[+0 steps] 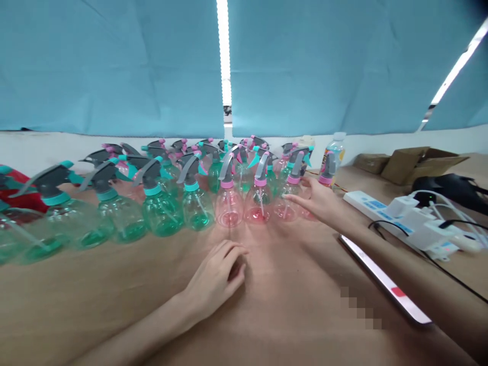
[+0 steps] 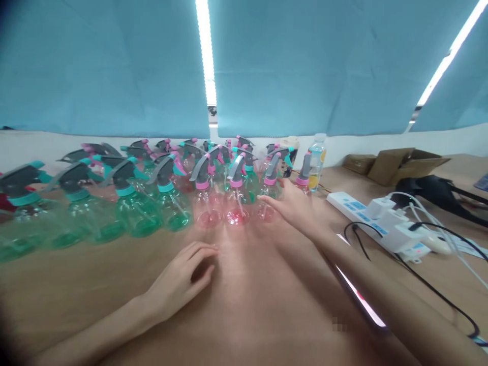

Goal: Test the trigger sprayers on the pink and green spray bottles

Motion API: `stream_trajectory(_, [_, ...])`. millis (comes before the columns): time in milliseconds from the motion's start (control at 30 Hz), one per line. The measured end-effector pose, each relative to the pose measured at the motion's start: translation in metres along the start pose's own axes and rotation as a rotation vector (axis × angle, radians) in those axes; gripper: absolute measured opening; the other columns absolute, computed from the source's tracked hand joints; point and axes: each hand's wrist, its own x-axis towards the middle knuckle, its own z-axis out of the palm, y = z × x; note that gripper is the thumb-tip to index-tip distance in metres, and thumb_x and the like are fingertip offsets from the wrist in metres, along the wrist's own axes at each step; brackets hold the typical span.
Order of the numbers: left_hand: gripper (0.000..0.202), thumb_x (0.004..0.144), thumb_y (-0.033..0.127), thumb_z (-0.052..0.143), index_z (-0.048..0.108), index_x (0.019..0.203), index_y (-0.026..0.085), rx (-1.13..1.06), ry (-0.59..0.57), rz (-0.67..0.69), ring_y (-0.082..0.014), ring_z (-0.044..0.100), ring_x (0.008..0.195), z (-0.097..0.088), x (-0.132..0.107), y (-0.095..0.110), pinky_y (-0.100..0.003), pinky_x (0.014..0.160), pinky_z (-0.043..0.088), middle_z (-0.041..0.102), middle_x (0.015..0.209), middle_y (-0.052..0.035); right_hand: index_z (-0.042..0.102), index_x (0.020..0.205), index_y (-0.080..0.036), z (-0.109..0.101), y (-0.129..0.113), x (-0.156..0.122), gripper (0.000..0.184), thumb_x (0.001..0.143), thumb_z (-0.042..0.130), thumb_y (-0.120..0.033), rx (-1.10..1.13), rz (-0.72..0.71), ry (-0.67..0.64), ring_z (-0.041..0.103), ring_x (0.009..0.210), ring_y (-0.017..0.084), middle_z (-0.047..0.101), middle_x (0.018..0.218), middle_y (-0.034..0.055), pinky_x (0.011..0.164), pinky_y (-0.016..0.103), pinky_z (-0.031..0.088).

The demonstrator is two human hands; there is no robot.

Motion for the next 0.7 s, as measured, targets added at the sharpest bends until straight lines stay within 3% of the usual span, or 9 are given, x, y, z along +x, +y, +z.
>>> stream_trajectory(267, [0.022,0.089,0.012,0.046,0.059,0.105,0.019,-0.079,0.032,-0.05,-0.024,0.061,0.104,0.001,0.007,0.011,-0.043,0.091,0.05,0.064,0.108,-0.0079,0.055,0.115,-0.017,0.018,-0.008,0.01,0.048,0.083,0.063,-0.052,-0.013,0.057,0.002,0.065,0.099,0.039,0.068,0.108,0.0166,0.075,0.042,0.048])
stream_trajectory(533, [0.018,0.086,0.015,0.052,0.06,0.101,0.02,-0.26,0.106,-0.195,-0.024,0.064,0.101,0.002,0.042,0.028,-0.044,0.093,0.049,0.068,0.106,-0.0059,0.054,0.113,-0.02,-0.005,-0.01,-0.018,0.043,0.086,0.058,-0.052,0.043,-0.022,-0.055,0.065,0.098,0.035,0.068,0.107,0.0134,0.076,0.043,0.049])
stream_trajectory(700, [0.024,0.086,0.029,0.06,0.057,0.107,0.017,-0.455,0.15,-0.259,-0.0234,0.066,0.104,0.001,0.072,0.031,-0.04,0.091,0.054,0.067,0.114,-0.0104,0.054,0.11,-0.02,-0.016,-0.018,-0.04,0.046,0.084,0.059,-0.058,0.066,-0.074,-0.111,0.066,0.093,0.035,0.069,0.102,0.0126,0.072,0.043,0.049])
